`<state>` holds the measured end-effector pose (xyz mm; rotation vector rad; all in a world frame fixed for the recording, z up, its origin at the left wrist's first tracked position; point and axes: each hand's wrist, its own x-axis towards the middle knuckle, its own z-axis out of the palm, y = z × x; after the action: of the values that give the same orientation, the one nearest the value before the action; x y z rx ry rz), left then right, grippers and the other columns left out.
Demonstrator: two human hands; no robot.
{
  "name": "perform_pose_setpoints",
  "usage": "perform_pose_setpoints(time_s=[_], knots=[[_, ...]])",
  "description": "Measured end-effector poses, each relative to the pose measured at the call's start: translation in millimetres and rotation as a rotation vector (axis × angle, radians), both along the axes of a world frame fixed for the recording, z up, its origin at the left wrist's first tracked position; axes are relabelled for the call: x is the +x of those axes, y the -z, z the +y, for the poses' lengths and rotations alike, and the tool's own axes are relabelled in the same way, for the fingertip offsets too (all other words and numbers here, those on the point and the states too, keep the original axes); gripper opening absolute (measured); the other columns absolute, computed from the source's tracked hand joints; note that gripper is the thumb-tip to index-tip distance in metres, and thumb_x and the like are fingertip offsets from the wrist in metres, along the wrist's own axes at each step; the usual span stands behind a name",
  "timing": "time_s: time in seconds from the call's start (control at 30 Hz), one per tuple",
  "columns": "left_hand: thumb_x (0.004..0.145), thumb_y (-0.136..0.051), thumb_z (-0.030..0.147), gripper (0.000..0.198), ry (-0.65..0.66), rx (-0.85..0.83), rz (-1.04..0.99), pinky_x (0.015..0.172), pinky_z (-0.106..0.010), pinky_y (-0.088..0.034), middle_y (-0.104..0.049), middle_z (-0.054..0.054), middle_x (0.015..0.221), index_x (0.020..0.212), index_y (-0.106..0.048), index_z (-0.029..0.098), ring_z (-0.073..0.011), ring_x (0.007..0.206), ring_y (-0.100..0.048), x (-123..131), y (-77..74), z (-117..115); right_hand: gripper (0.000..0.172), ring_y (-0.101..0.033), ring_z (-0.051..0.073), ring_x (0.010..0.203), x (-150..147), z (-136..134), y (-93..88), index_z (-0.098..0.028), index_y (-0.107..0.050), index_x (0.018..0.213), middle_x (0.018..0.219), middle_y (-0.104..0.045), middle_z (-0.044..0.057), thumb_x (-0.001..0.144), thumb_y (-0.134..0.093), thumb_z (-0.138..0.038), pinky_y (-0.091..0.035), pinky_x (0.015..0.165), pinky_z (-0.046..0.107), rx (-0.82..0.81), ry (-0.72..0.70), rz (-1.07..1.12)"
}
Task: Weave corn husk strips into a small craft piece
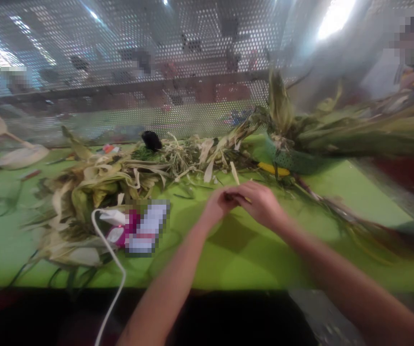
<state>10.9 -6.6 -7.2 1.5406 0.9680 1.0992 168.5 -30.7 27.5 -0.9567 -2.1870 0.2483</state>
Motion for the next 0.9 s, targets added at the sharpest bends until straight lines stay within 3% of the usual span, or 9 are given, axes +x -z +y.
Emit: perform_pose_setpoints(time_s=[0.1, 0.27, 0.4, 0.57, 0.73, 0.9], knots=[[0.07, -0.072, 0.034, 0.026, -0.036, -0.131, -0.215, 0.065, -0.026, -0.047, -0.067, -0.003, 0.078, 0.085, -0.06, 0.015, -0.011, 0.064, -0.058, -3, 4.2, 2, 0.026, -0.064, 0.02, 0.089, 2, -3, -4.0, -0.025, -0.065, 0.112, 0.104, -0.069, 0.007, 0.088, -0.058, -0.019, -0.053, 0.079, 0.036, -0.003, 0.104, 0.154], [0.068, -0.076, 0.04, 0.037, -0.166, -0.223, -0.405, 0.072, -0.028, -0.049, -0.067, -0.002, 0.077, 0.085, -0.054, 0.016, -0.0122, 0.069, -0.064, -6, 1.2, 5, 0.013, -0.06, 0.023, 0.089, 3, -1, -6.0, -0.023, -0.066, 0.099, 0.097, -0.067, 0.008, 0.088, -0.06, -0.027, -0.049, 0.078, 0.039, 0.033, 0.247, 0.224], [0.07, -0.075, 0.038, 0.032, -0.166, -0.187, -0.402, 0.066, -0.023, -0.044, -0.064, 0.0, 0.075, 0.085, -0.056, 0.017, -0.0093, 0.068, -0.059, -3, -2.2, 1, 0.01, -0.058, 0.02, 0.081, 2, 6, 1.4, -0.02, -0.065, 0.088, 0.085, -0.066, 0.006, 0.087, -0.061, -0.03, -0.045, 0.071, 0.033, -0.071, 0.248, 0.187], [0.072, -0.073, 0.038, 0.029, -0.186, -0.222, -0.468, 0.055, -0.021, -0.034, -0.053, 0.004, 0.066, 0.083, -0.055, 0.017, -0.006, 0.058, -0.046, 0, -3.1, 0, 0.02, -0.054, 0.016, 0.067, 5, 13, 8.4, -0.02, -0.06, 0.07, 0.068, -0.06, 0.001, 0.086, -0.06, -0.032, -0.038, 0.061, 0.027, -0.159, 0.267, 0.215], [0.072, -0.073, 0.041, 0.032, -0.163, -0.25, -0.525, 0.052, -0.022, -0.03, -0.046, 0.005, 0.063, 0.078, -0.052, 0.017, -0.0053, 0.054, -0.038, 0, -4.1, 1, 0.024, -0.048, 0.013, 0.058, 8, 15, 6.0, -0.019, -0.062, 0.069, 0.061, -0.057, -0.002, 0.081, -0.063, -0.039, -0.033, 0.054, 0.025, -0.394, 0.247, 0.36], [0.075, -0.071, 0.04, 0.028, -0.065, -0.213, -0.406, 0.058, -0.022, -0.035, -0.048, 0.003, 0.066, 0.079, -0.053, 0.018, -0.0074, 0.06, -0.044, 0, -4.4, -3, 0.029, -0.056, 0.015, 0.066, 8, 17, -0.7, -0.017, -0.067, 0.077, 0.072, -0.065, 0.002, 0.08, -0.062, -0.046, -0.041, 0.062, 0.027, -0.702, 0.077, 0.604]])
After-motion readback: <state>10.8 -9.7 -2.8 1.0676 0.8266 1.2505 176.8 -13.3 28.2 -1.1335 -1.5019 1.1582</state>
